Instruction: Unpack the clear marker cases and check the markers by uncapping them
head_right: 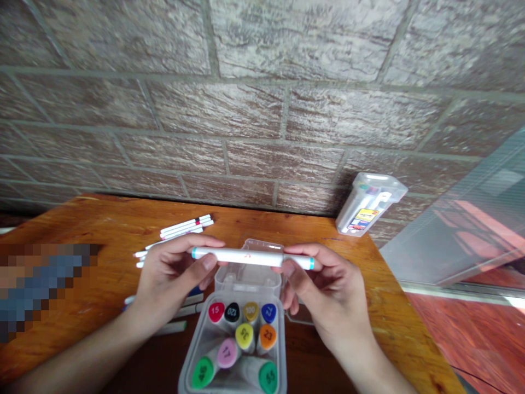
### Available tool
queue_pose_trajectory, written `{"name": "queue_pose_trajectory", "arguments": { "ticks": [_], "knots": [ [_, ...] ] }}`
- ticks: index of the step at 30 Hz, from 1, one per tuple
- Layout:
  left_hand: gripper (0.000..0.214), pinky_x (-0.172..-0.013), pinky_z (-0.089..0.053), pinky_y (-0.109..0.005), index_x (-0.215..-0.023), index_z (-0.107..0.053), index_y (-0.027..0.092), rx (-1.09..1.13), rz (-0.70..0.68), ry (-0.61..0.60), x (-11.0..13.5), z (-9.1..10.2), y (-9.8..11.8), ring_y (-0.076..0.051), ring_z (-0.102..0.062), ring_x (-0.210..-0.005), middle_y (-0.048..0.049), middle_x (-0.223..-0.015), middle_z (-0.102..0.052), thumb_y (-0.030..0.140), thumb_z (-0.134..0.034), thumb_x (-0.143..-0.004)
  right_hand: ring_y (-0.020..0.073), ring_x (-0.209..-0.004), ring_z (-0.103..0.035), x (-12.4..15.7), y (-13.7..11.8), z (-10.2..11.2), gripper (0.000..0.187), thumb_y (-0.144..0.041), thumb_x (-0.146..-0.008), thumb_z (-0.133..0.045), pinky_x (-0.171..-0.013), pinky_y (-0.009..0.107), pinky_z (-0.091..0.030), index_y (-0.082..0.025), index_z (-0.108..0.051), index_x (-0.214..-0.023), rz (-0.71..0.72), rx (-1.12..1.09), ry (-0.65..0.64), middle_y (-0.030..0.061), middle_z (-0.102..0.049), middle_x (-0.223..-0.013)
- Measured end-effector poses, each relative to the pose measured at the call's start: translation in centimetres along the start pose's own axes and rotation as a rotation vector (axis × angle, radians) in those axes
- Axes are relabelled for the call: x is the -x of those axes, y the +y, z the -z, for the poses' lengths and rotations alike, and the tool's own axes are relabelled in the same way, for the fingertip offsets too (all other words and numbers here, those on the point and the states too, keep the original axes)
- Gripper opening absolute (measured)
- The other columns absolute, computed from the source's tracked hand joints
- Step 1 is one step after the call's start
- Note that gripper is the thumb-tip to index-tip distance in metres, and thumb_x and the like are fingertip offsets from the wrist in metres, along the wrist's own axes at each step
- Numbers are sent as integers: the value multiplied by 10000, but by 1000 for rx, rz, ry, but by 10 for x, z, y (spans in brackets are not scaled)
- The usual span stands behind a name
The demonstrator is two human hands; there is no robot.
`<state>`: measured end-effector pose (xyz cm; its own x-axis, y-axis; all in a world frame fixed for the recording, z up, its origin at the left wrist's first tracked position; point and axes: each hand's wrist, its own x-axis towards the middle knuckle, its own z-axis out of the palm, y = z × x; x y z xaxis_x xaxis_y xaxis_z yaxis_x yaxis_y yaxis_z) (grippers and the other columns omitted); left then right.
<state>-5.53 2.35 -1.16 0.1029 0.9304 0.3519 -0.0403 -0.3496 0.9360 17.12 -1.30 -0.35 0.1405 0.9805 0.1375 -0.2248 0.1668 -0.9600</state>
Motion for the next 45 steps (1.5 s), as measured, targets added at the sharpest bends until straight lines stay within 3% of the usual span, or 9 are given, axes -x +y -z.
{"name": "queue_pose_trajectory", "arguments": {
  "ticks": [7,12,16,25,35,41,45],
  "knots": [
    [93,-442,-420,-179,-893,-802,186,-62,-108,38,-1,-2,2,-67,-554,-448,30,-640,-716,146,-825,-812,92,-395,-561,0,0,1,184,-329,-806,-928,-410,173,-484,-246,-804,-915,10,63,10,-28,-678,-511],
    [111,-447,-435,-161,-889,-785,179,-47,-149,25,-2,-3,1,-57,-567,-456,31,-681,-744,101,-805,-813,96,-382,-591,-4,5,8,129,-289,-850,-896,-389,161,-502,-262,-808,-940,97,89,-101,-33,-699,-527],
    [117,-444,-445,-146,-886,-780,174,-21,-145,22,-3,-4,1,-49,-574,-452,33,-687,-744,85,-807,-815,79,-394,-594,-4,6,9,111,-269,-864,-888,-409,138,-510,-266,-809,-942,94,77,-98,-37,-703,-537],
    [110,-427,-450,-103,-918,-795,183,42,-82,-12,-1,-4,3,-43,-585,-448,40,-647,-720,118,-814,-831,75,-400,-593,-6,7,10,95,-294,-900,-861,-425,133,-508,-281,-804,-975,82,57,-143,-36,-704,-527],
    [97,-417,-449,-119,-967,-827,193,41,7,-27,2,-1,-1,-58,-567,-432,21,-610,-704,227,-815,-877,63,-391,-552,-1,2,1,191,-349,-819,-927,-416,125,-465,-246,-802,-919,-12,-9,-20,-30,-681,-500],
    [139,-429,-468,-144,-1020,-827,219,55,27,-29,3,1,-5,-70,-564,-442,30,-591,-667,306,-790,-918,69,-385,-564,-3,4,4,178,-353,-850,-904,-417,130,-466,-239,-808,-947,-10,-11,-80,-21,-690,-496],
    [157,-430,-477,-157,-1022,-826,209,49,25,-28,3,2,-6,-78,-561,-444,28,-580,-657,323,-789,-919,67,-397,-562,-1,1,2,208,-367,-827,-921,-428,132,-469,-237,-810,-946,-32,-12,-52,-24,-687,-500]
  ]
}}
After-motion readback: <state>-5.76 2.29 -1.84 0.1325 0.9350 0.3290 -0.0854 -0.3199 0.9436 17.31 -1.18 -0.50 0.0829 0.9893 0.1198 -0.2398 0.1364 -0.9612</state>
